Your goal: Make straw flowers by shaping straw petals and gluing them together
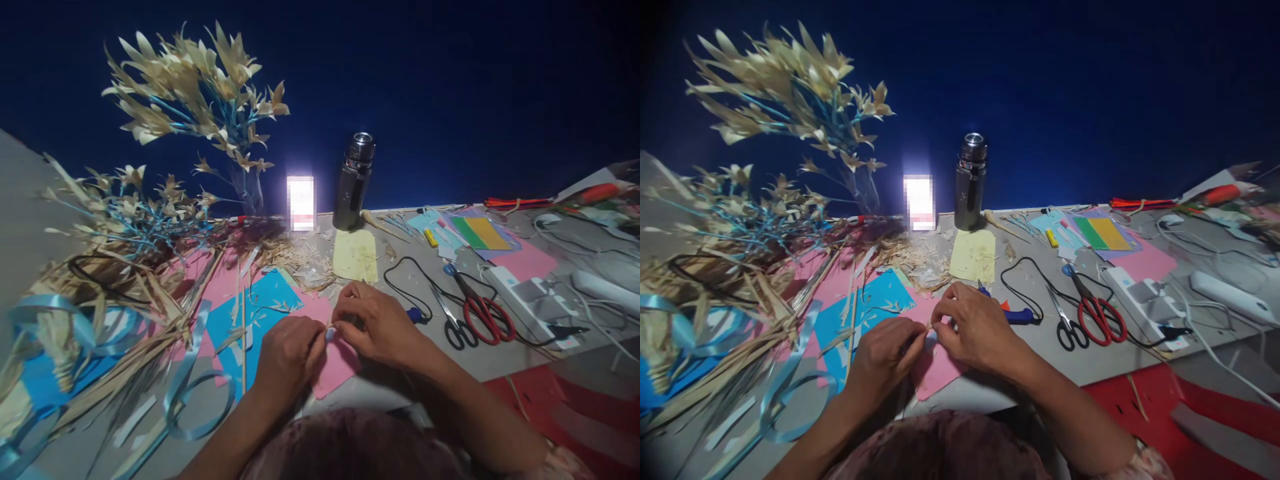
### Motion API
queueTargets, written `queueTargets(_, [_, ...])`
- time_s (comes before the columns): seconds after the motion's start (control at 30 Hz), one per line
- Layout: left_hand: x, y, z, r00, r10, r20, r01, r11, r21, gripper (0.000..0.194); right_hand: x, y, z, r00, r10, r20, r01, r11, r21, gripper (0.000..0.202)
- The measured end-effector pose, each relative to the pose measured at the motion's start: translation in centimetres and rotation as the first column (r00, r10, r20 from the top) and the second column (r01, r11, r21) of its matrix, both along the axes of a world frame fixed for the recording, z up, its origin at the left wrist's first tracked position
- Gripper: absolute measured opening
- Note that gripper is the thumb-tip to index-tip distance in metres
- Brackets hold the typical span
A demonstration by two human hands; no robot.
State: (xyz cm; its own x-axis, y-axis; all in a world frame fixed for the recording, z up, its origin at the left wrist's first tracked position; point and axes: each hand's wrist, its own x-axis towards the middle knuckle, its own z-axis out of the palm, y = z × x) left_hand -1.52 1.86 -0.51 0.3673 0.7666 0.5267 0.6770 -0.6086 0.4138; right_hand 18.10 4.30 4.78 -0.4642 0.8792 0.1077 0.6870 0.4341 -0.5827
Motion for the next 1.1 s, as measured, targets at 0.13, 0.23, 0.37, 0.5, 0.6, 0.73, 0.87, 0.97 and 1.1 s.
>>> queueTargets(0.13, [0.1, 0.1, -0.2, 0.988, -0.006, -0.156, 0.02, 0.996, 0.086, 0.028, 0.0, 0.0, 0.1, 0.996, -0.003, 0.088, 0.003, 1.0, 0.005, 0.013])
queueTargets(0.23, [0.1, 0.1, -0.3, 0.983, -0.011, -0.181, 0.023, 0.998, 0.066, 0.03, -0.1, -0.1, -0.1, 0.99, 0.014, 0.137, -0.018, 0.999, 0.029, 0.011])
queueTargets(0.37, [0.1, 0.1, -0.2, 0.986, -0.068, -0.155, 0.069, 0.998, 0.0, 0.031, -0.4, -0.3, -1.1, 0.985, 0.009, 0.17, -0.021, 0.997, 0.068, 0.011])
queueTargets(0.5, [0.1, 0.2, 0.0, 0.991, -0.102, -0.083, 0.098, 0.994, -0.047, 0.031, -0.8, -0.5, -2.2, 0.989, -0.023, 0.144, 0.005, 0.993, 0.118, 0.013])
queueTargets(0.6, [0.1, 0.1, 0.2, 0.995, -0.063, 0.071, 0.077, 0.975, -0.208, 0.024, -0.6, -0.4, -2.3, 0.999, -0.035, 0.037, 0.031, 0.996, 0.086, 0.013])
queueTargets(0.73, [0.1, -0.2, 0.4, 0.943, 0.147, 0.297, 0.02, 0.87, -0.493, 0.022, 0.7, -0.1, -1.8, 0.972, -0.131, -0.194, 0.144, 0.988, 0.054, 0.016])
queueTargets(0.87, [0.0, -0.2, 0.3, 0.876, 0.305, 0.374, -0.044, 0.822, -0.568, 0.019, 1.9, 0.2, -1.8, 0.937, -0.261, -0.23, 0.256, 0.965, -0.055, 0.02])
queueTargets(0.97, [0.0, 0.0, 0.3, 0.847, 0.36, 0.391, -0.07, 0.805, -0.588, 0.019, 2.0, 0.4, -2.0, 0.939, -0.251, -0.236, 0.225, 0.965, -0.132, 0.021])
queueTargets(1.1, [0.0, 0.2, 0.3, 0.841, 0.365, 0.399, -0.087, 0.82, -0.566, 0.019, 1.3, 0.6, -2.0, 0.959, -0.163, -0.234, 0.138, 0.983, -0.118, 0.014])
